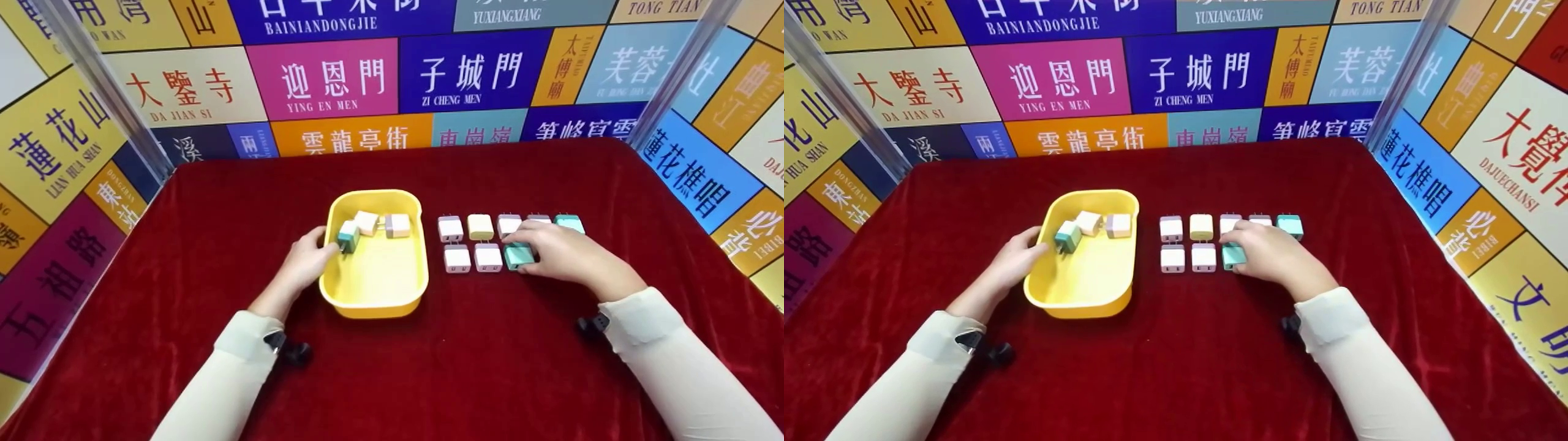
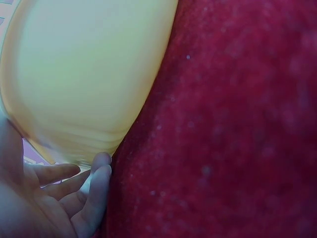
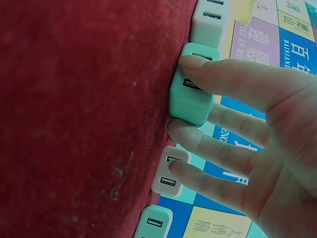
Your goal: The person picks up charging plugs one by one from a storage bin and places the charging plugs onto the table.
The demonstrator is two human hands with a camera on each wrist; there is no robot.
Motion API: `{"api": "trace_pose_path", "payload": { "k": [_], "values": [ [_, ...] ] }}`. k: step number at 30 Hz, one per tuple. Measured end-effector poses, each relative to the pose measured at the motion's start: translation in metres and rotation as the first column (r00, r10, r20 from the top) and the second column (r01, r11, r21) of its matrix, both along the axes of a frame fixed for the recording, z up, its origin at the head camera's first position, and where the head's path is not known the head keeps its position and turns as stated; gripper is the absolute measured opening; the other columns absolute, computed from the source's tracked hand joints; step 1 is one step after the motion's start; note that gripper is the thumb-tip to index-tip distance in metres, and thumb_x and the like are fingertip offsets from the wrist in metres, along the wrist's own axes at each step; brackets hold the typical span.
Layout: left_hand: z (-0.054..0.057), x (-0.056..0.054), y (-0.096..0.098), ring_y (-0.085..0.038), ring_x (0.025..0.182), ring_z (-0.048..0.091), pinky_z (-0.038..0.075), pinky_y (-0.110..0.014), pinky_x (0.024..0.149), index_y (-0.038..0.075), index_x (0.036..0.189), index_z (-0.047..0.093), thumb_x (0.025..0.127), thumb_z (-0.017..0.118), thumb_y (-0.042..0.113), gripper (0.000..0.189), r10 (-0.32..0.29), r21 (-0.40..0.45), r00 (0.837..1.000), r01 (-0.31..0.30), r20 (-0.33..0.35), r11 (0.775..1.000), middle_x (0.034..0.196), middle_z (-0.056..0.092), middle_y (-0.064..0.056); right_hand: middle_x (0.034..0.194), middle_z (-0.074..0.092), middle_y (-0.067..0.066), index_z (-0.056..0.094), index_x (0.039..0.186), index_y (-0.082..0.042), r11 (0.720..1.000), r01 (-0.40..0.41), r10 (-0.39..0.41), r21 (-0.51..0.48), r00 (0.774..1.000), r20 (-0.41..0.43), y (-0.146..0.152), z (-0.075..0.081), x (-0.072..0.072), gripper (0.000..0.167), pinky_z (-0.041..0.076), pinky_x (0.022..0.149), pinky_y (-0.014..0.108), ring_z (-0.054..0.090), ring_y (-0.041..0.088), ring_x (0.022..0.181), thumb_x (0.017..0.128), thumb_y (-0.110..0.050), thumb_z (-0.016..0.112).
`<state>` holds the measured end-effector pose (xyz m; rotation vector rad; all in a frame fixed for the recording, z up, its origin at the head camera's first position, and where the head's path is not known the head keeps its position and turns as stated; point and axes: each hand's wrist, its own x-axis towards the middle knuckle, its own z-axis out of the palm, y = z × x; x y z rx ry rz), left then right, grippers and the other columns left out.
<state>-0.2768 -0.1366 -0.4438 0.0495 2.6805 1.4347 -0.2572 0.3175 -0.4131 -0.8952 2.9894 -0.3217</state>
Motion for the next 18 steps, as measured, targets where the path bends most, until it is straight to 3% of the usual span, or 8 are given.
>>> {"api": "trace_pose_path", "payload": {
  "k": [5, 12, 18],
  "values": [
    [0.0004, 0.0007, 0.0000, -0.029, 0.118, 0.063, 0.051, -0.042, 0.102, 0.005, 0.149, 0.057, 0.096, 0.056, 0.022, 0.056, -0.006, 0.007, 1.000, 0.006, 0.007, 1.000, 0.140, 0.066, -0.018, 0.124, 0.069, 0.014, 0.076, 0.128, -0.007, 1.000, -0.017, 0.016, -0.011, 1.000, -0.023, 0.0012, 0.0018, 0.0013, 0.046, 0.055, 0.096, 0.053, 0.061, 0.032, 0.115, 0.084, -0.011, 0.088],
    [-0.0001, 0.0003, -0.0002, -0.029, 0.118, 0.063, 0.052, -0.042, 0.102, 0.005, 0.150, 0.057, 0.096, 0.055, 0.022, 0.056, -0.008, 0.013, 1.000, 0.008, 0.009, 1.000, 0.140, 0.065, -0.018, 0.109, 0.067, 0.008, 0.078, 0.122, -0.009, 1.000, -0.026, 0.025, -0.017, 0.998, -0.050, 0.0026, 0.0066, 0.0027, 0.040, 0.053, 0.077, 0.042, 0.057, 0.022, 0.089, 0.083, -0.009, 0.089],
    [-0.0004, 0.0005, -0.0003, -0.028, 0.115, 0.064, 0.052, -0.041, 0.100, 0.005, 0.149, 0.058, 0.095, 0.056, 0.021, 0.056, -0.002, 0.012, 1.000, 0.002, -0.003, 1.000, 0.138, 0.066, -0.018, 0.105, 0.067, 0.008, 0.079, 0.120, -0.009, 0.999, -0.032, 0.031, -0.019, 0.998, -0.053, 0.0036, 0.0101, 0.0019, 0.039, 0.056, 0.076, 0.041, 0.064, 0.022, 0.085, 0.082, -0.006, 0.088]
  ]
}}
